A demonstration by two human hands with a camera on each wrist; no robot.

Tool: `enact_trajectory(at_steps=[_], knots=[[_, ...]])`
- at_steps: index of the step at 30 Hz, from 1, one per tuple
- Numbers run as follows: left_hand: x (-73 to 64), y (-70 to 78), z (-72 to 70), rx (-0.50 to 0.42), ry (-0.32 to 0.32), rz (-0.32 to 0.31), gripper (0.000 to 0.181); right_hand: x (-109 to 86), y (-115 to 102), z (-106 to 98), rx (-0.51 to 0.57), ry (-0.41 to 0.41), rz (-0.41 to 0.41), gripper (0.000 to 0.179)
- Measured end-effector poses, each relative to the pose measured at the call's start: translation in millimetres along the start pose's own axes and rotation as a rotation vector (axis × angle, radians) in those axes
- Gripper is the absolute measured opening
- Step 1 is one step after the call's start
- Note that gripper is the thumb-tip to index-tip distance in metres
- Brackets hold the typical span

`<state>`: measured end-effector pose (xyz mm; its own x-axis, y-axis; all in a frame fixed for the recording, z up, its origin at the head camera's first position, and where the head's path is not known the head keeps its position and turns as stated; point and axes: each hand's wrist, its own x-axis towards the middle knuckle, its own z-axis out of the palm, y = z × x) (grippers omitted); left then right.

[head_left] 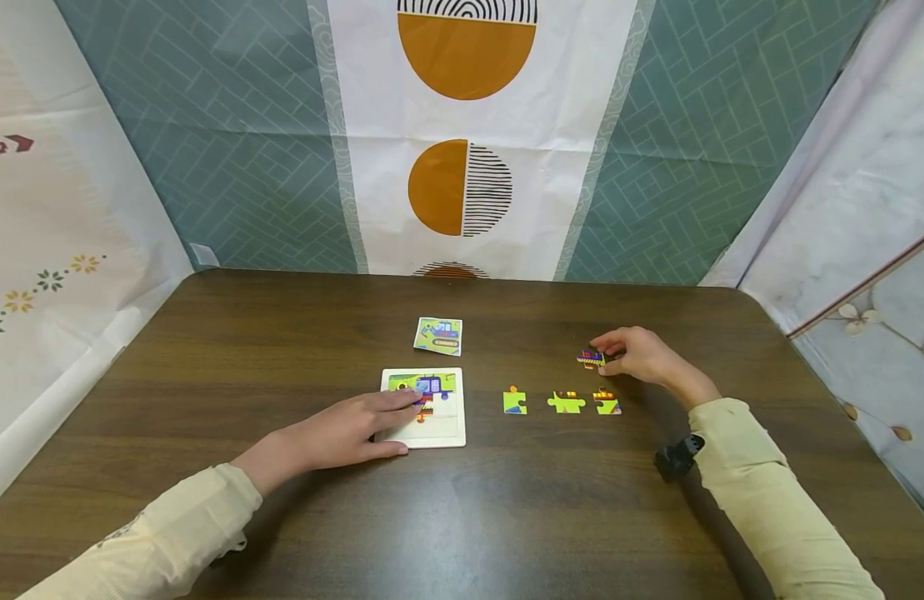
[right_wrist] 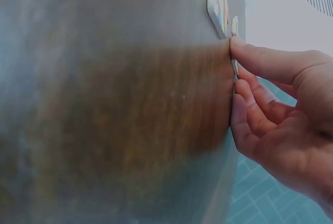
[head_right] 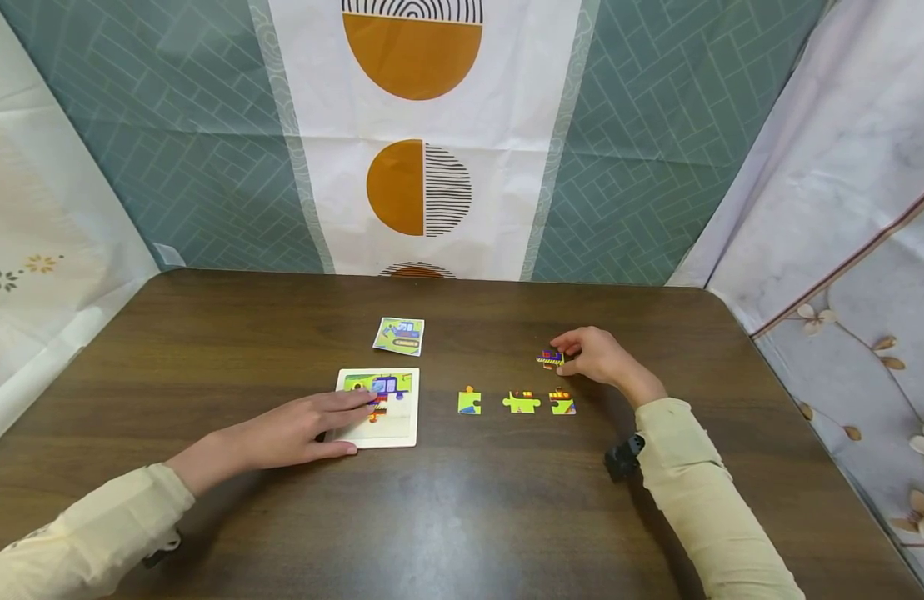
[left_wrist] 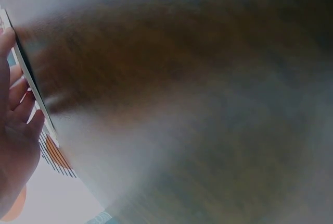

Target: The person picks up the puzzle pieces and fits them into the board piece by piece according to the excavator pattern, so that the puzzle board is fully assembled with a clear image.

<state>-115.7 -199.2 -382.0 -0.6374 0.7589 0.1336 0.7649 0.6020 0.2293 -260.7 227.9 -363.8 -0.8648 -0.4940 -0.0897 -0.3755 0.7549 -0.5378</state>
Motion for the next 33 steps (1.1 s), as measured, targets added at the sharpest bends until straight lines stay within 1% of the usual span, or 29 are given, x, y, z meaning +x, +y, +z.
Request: enact_trajectory(at_steps=[4, 12, 19, 26, 33], knots=[[0.3, -0.3, 0.1, 0.002, 0.01, 0.01, 0.054, -1.1, 3.0, 0.0, -0.003, 0.009, -0.005, 0.042], [1.3, 1.8, -2.5, -0.005, -0.011, -0.012, 0.055, -3.9, 3.5, -2.3, -0.015, 0.004, -0.009, 0.038], [0.5, 1.1, -2.5, 0.016, -0.014, -0.009, 0.055, -4.9, 2.9, -3.6, -0.01, -0.006, -0.018, 0.037], [0.6, 0.8, -2.3, -0.009, -0.016, -0.019, 0.055, -3.8, 5.3, -2.1, -0.03, -0.001, -0.014, 0.036], [0.5, 0.4, -1.7, -0.007, -0.019, -0.019, 0.055, -3.4, 3.4, -0.7, -0.039, 0.0, -0.021, 0.035]])
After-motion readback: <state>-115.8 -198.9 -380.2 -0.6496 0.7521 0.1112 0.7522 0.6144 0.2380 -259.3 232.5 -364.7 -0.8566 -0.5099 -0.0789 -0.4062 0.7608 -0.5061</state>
